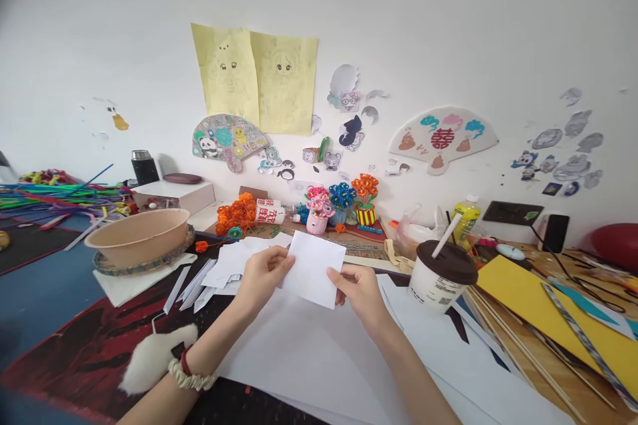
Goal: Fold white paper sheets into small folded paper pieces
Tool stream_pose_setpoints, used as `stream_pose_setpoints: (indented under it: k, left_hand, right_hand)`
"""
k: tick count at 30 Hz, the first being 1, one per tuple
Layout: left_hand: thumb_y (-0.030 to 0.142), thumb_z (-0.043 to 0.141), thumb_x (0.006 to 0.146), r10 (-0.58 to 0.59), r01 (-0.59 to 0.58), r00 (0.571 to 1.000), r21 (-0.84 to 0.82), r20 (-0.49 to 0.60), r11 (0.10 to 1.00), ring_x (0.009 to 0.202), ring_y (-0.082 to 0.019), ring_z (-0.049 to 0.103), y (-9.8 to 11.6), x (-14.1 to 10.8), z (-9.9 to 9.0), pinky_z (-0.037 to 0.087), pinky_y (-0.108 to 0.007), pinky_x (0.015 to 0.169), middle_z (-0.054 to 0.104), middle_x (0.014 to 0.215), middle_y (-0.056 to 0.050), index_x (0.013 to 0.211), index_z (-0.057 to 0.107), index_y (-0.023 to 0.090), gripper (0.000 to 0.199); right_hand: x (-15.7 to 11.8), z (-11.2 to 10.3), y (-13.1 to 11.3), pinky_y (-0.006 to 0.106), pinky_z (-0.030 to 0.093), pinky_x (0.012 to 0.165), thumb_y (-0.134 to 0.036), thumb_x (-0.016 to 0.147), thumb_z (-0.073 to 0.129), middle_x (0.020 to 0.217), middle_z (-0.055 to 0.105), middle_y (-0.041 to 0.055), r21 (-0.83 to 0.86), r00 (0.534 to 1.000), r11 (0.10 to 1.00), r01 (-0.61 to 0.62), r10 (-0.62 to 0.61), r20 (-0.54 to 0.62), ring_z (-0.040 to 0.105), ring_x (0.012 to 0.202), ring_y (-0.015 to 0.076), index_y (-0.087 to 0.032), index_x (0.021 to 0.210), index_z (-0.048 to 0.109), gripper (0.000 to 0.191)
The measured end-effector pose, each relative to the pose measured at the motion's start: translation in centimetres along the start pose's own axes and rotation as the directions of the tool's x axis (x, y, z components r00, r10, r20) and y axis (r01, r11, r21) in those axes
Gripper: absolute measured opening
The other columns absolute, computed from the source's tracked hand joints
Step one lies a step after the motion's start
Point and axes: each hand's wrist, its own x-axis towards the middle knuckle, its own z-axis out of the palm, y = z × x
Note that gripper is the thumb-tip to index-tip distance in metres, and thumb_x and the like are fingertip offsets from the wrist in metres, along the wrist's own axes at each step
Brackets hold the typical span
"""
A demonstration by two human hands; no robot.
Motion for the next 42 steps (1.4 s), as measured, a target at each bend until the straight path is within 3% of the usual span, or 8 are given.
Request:
stream_pose_setpoints:
  k: [5, 12, 15, 19, 34, 42]
  left_hand:
    - [0.045, 0.063, 0.068, -0.025, 0.025, 0.997, 0.003, 0.076, 1.000, 0.061, -0.017, 0.057, -0.1, -0.1, 0.3, 0.038, -0.022, 0.050, 0.065, 0.066, -0.003, 0.077, 0.064, 0.015, 0.032]
    - [0.046, 0.065, 0.067, -0.077, 0.081, 0.995, -0.070, 0.058, 0.994, 0.059, -0.015, 0.055, -0.1, -0.1, 0.3, 0.034, -0.021, 0.047, 0.065, 0.067, -0.004, 0.075, 0.061, 0.013, 0.034]
    - [0.044, 0.065, 0.069, -0.101, 0.130, 0.977, -0.154, 0.186, 0.980, 0.059, -0.013, 0.055, 0.5, -0.4, 0.1, 0.035, -0.021, 0.048, 0.065, 0.071, -0.005, 0.081, 0.062, 0.012, 0.035]
    - [0.041, 0.068, 0.067, -0.160, 0.232, 0.928, -0.185, 0.337, 0.955, 0.055, -0.013, 0.056, 1.2, -0.8, 0.1, 0.037, -0.023, 0.051, 0.065, 0.064, -0.006, 0.073, 0.064, 0.010, 0.031]
    - [0.033, 0.072, 0.065, -0.205, 0.263, 0.945, -0.216, 0.256, 0.940, 0.049, -0.011, 0.054, 2.1, -1.2, 0.5, 0.034, -0.022, 0.048, 0.065, 0.060, -0.004, 0.073, 0.064, 0.010, 0.026]
    - [0.033, 0.070, 0.068, -0.199, 0.280, 0.928, -0.239, 0.315, 0.930, 0.050, -0.010, 0.054, 1.9, -1.2, 0.4, 0.035, -0.021, 0.049, 0.066, 0.064, -0.005, 0.076, 0.064, 0.009, 0.026]
  right_hand:
    - [-0.1, -0.1, -0.1, 0.025, 0.036, 0.047, -0.057, 0.070, 0.064, 0.047, 0.052, 0.0001, 0.010, 1.000, 1.000, 0.018, -0.018, -0.003, 0.045, 0.045, 0.0121, -0.016, 0.054, 0.058, 0.045]
    - [-0.2, 0.0, -0.6, 0.025, 0.037, 0.047, -0.054, 0.070, 0.065, 0.047, 0.053, 0.0000, 0.028, 1.000, 1.000, 0.000, -0.001, 0.019, 0.048, 0.046, 0.0125, -0.015, 0.057, 0.060, 0.042]
    - [-0.3, 0.1, -0.8, 0.025, 0.038, 0.047, -0.054, 0.072, 0.064, 0.046, 0.054, 0.0005, 0.009, 1.000, 1.000, 0.022, -0.022, -0.007, 0.047, 0.045, 0.0124, -0.016, 0.055, 0.060, 0.042]
    - [-0.5, 0.1, -1.1, 0.026, 0.038, 0.047, -0.056, 0.073, 0.062, 0.048, 0.055, 0.0013, -0.005, 0.999, 0.999, 0.041, -0.041, -0.009, 0.048, 0.046, 0.0130, -0.015, 0.059, 0.063, 0.043]
    - [-0.7, -0.1, -1.5, 0.025, 0.040, 0.047, -0.052, 0.078, 0.058, 0.048, 0.056, 0.0017, -0.028, 0.998, 0.997, 0.069, -0.069, 0.011, 0.050, 0.047, 0.0136, -0.016, 0.054, 0.059, 0.043]
    - [-0.7, -0.2, -1.4, 0.025, 0.040, 0.048, -0.049, 0.081, 0.057, 0.048, 0.054, 0.0013, -0.032, 0.996, 0.996, 0.083, -0.083, 0.014, 0.050, 0.047, 0.0131, -0.016, 0.052, 0.057, 0.043]
